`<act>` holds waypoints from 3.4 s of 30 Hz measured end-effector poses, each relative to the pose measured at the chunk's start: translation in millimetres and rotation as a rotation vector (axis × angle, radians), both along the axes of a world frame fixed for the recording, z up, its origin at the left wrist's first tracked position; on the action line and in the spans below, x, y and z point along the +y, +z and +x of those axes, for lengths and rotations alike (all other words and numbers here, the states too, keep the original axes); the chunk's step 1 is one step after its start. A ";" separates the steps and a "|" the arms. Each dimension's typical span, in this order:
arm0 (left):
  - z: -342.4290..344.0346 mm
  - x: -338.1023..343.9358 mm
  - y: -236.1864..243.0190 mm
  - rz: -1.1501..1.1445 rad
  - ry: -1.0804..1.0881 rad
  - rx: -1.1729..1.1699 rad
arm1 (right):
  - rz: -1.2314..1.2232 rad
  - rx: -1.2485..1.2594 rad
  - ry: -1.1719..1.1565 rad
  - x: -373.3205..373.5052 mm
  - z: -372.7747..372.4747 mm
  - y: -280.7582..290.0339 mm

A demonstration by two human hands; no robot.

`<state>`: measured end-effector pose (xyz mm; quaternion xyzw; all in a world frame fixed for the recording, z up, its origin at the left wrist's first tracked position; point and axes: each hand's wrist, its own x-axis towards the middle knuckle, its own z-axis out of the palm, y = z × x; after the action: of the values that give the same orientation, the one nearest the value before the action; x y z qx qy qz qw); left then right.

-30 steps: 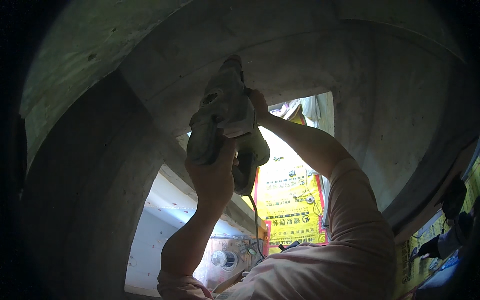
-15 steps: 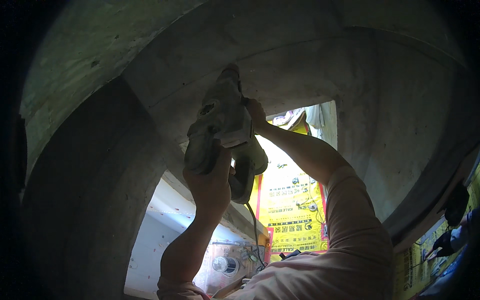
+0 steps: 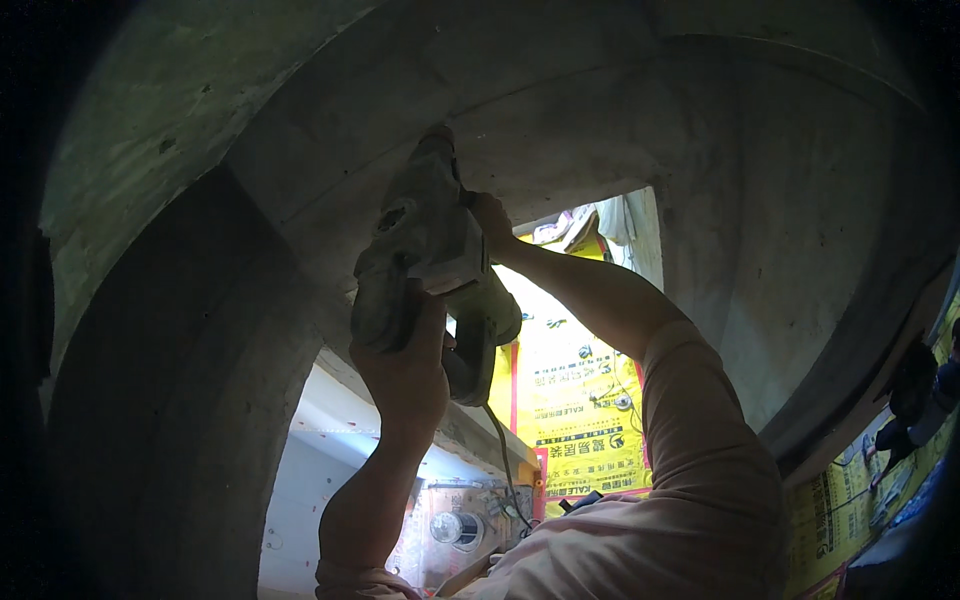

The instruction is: Using a rotary hammer to drill or chip away at a concrete structural beam.

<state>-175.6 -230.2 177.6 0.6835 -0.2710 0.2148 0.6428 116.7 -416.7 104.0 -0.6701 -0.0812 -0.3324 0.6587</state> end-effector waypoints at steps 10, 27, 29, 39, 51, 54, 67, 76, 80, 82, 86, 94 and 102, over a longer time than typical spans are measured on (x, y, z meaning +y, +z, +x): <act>0.8 -0.2 1.0 0.027 0.016 -0.095 | -0.046 -0.010 0.021 7.3 -7.4 3.1; -4.2 -11.8 48.9 0.118 0.019 -0.032 | -0.095 -0.158 -0.053 17.9 -36.2 27.4; -7.0 -17.4 47.2 0.119 0.068 -0.070 | -0.264 -0.155 -0.166 14.6 -38.6 26.6; 0.7 -35.6 41.8 0.114 0.029 -0.113 | -0.183 -0.101 -0.061 0.1 -27.6 29.6; 12.8 -42.1 36.4 0.132 0.133 -0.200 | -0.313 -0.157 -0.207 2.9 -24.8 33.7; 14.1 -42.0 41.5 0.102 0.072 -0.101 | -0.342 -0.184 -0.207 -2.0 -29.2 36.4; 49.5 -42.1 36.4 0.157 0.091 -0.295 | -0.319 -0.152 -0.203 -13.3 -3.1 39.5; 32.0 -46.7 49.2 0.147 0.042 -0.154 | -0.352 -0.186 -0.205 -3.3 -4.0 44.1; 36.6 -44.0 49.4 0.122 0.051 -0.126 | -0.436 -0.157 -0.326 -0.5 -23.8 48.4; 35.7 -47.9 49.6 0.122 0.032 -0.131 | -0.442 -0.155 -0.298 -9.6 -9.1 45.0; 38.7 -42.0 53.1 0.140 0.048 -0.140 | -0.309 -0.102 -0.205 -1.3 -6.3 45.3; 43.4 -40.9 60.3 0.105 0.060 -0.084 | -0.381 -0.175 -0.297 -1.1 10.1 49.0; 41.9 -44.4 60.0 0.087 0.012 -0.109 | -0.356 -0.208 -0.327 -7.3 27.6 35.3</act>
<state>-133.7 -274.6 237.5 0.6996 -0.3105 0.2438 0.5956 144.2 -424.0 139.3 -0.7421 -0.0963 -0.4817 0.4560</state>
